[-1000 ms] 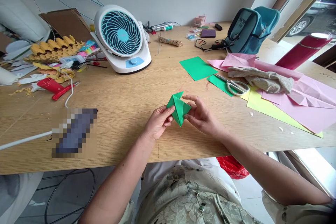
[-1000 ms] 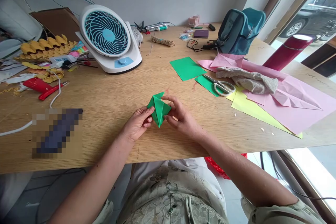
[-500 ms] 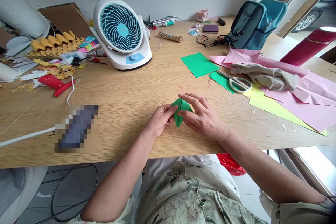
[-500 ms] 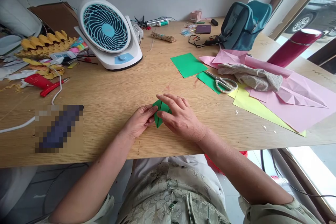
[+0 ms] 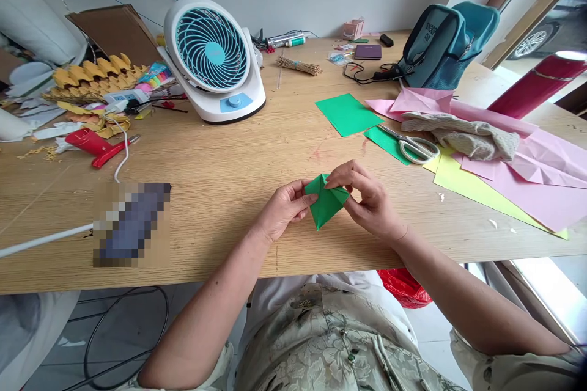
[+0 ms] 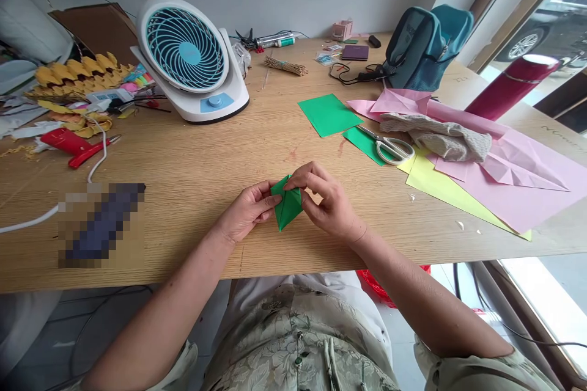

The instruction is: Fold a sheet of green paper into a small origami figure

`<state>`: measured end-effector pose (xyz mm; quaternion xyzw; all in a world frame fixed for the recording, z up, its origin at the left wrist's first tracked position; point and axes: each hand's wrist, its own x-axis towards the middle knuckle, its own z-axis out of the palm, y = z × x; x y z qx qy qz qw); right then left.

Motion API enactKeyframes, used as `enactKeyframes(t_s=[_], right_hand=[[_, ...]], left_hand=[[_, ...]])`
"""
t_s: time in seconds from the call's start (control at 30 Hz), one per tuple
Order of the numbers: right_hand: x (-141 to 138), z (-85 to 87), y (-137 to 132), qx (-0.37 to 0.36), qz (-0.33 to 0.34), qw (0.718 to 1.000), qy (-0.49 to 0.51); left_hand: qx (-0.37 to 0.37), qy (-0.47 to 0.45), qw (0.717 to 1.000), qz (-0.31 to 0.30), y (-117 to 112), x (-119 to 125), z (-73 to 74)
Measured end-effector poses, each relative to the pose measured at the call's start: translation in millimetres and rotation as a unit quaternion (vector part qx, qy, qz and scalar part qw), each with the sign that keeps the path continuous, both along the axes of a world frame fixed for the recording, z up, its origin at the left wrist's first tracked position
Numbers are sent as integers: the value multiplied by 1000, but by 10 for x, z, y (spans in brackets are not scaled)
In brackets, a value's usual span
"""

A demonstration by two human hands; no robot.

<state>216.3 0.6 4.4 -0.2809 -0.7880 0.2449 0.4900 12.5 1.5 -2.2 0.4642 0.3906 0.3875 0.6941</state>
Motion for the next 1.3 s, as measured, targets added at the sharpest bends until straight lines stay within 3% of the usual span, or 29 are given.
enactKeyframes(t_s=[0.17,0.3,0.4,0.5,0.6,0.67,0.87,1.03,1.3], right_hand=[[37,0,93,-133,18,983,128],[77,-68,176,-289,-12,927,239],[112,-104,204,-361,-10,899,248],[130,-97,200,-319,21,928,190],[123,-70,181,-201,27,976,80],[113,-56,164,-137,30,990,32],[110,-13,104,-60,60,996,-18],[151,9,105,-78,114,990,-40],[187,25,118,-53,147,986,-55]], left_hand=[[9,3,1000,-5,-10,11,-11],[19,-13,999,-38,-28,5,24],[-9,-25,999,-45,-23,-16,39],[-34,-30,999,-29,-5,-32,27],[-33,-35,999,-11,1,-26,14],[-33,-42,999,2,-8,-12,17],[-48,-59,997,11,-46,11,32],[-76,-62,995,-3,-34,-10,14],[-98,-58,993,-16,-22,0,29]])
